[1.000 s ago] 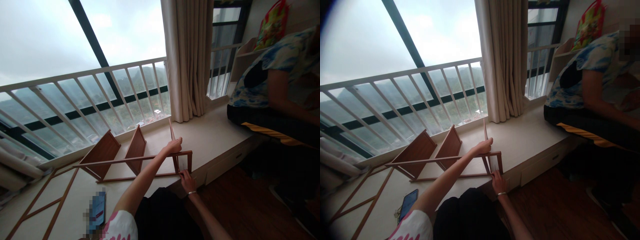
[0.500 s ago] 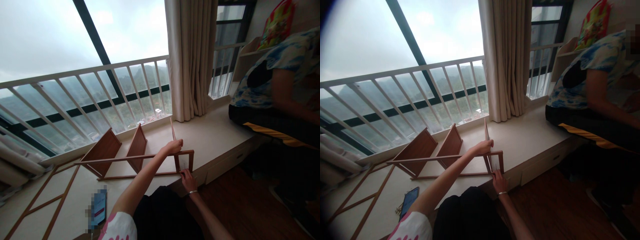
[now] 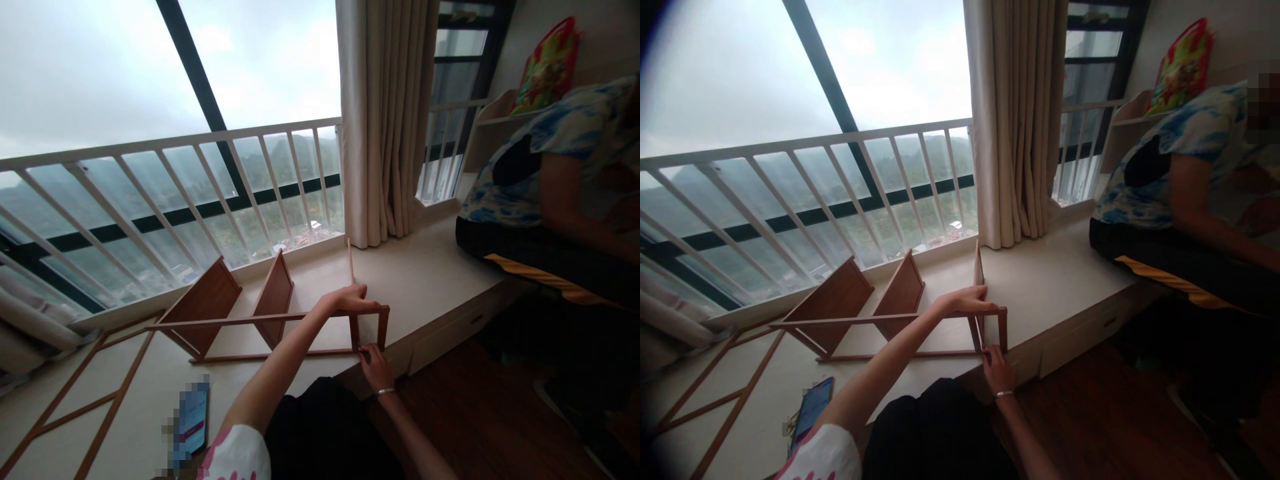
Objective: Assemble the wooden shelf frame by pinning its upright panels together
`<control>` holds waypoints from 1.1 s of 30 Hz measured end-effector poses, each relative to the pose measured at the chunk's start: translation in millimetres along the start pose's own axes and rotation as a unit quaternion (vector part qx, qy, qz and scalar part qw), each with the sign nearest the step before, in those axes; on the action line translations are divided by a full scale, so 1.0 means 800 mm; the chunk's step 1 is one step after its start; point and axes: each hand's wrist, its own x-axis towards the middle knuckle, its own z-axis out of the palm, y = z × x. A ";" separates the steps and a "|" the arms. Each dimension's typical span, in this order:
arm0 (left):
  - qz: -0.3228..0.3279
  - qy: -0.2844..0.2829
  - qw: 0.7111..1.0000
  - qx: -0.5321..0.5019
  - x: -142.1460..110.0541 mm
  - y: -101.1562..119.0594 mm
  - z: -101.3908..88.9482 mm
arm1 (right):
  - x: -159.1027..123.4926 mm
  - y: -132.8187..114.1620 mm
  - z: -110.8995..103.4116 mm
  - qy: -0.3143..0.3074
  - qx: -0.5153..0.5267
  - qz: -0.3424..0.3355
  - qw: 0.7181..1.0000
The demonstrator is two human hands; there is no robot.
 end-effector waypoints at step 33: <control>0.009 0.013 0.999 0.038 0.012 -0.003 0.006 | 0.038 0.024 -0.024 -0.120 0.010 -0.048 0.992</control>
